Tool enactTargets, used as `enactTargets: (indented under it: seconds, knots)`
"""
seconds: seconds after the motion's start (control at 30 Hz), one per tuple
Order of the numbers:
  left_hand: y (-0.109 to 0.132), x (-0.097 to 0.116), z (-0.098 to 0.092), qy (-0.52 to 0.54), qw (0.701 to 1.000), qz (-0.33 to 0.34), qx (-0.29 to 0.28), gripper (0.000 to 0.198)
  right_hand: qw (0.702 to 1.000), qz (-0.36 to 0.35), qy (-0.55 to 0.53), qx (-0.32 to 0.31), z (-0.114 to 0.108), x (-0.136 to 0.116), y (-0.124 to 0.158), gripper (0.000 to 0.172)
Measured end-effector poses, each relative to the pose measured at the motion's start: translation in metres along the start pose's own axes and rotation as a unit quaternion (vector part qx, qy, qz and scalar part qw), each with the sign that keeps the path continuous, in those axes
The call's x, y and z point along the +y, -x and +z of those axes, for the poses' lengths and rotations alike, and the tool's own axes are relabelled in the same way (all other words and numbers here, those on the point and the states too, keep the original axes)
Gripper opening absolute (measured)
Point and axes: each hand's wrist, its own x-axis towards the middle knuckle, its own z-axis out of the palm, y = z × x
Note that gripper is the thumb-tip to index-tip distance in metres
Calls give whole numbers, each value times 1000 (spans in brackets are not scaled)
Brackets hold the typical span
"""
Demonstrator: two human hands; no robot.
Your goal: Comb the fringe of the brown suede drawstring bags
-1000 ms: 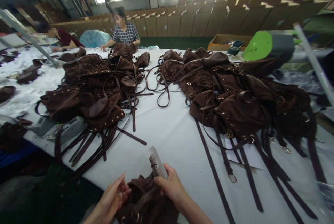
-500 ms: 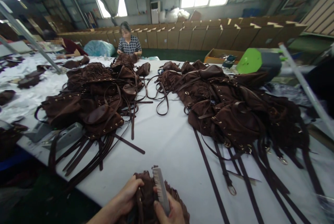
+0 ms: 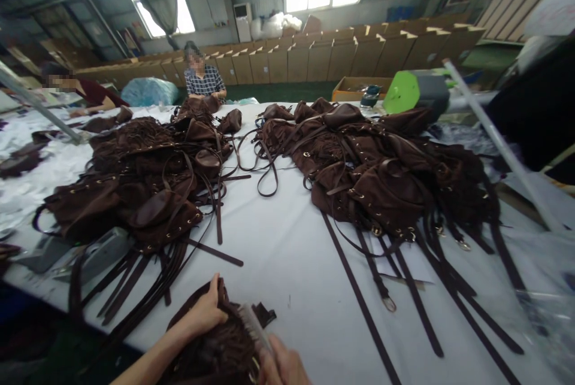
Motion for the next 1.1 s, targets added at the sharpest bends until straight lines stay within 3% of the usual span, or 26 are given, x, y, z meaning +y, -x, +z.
enactTargets:
  seconds: [0.1, 0.2, 0.33, 0.47, 0.6, 0.77, 0.93, 1.1]
  knots:
    - [2, -5, 2, -69, 998, 6, -3, 90, 995, 67, -32, 71, -5, 26, -5, 36]
    - [2, 5, -2, -122, 992, 34, -8, 74, 986, 103, -94, 88, 0, 34, -20, 39]
    - [6, 31, -3, -139, 989, 54, 11, 43, 987, 71, -101, 101, 6, 21, -45, 52]
    - [14, 55, -2, -131, 988, 77, 33, 20, 989, 31, -79, 125, -2, -1, -64, 59]
    - [23, 76, -1, -114, 988, 96, 35, 20, 991, -3, 25, 134, -6, -19, -71, 61]
    - [37, 96, -1, -56, 990, 119, 47, 20, 968, -16, 250, 30, 11, -5, -72, 69]
    - [43, 84, 5, -29, 990, 123, 58, 19, 924, 74, 369, 66, -8, 30, -77, 68]
    - [35, 67, 11, -85, 989, 117, 6, 56, 906, 55, 408, 102, -42, 33, -86, 74]
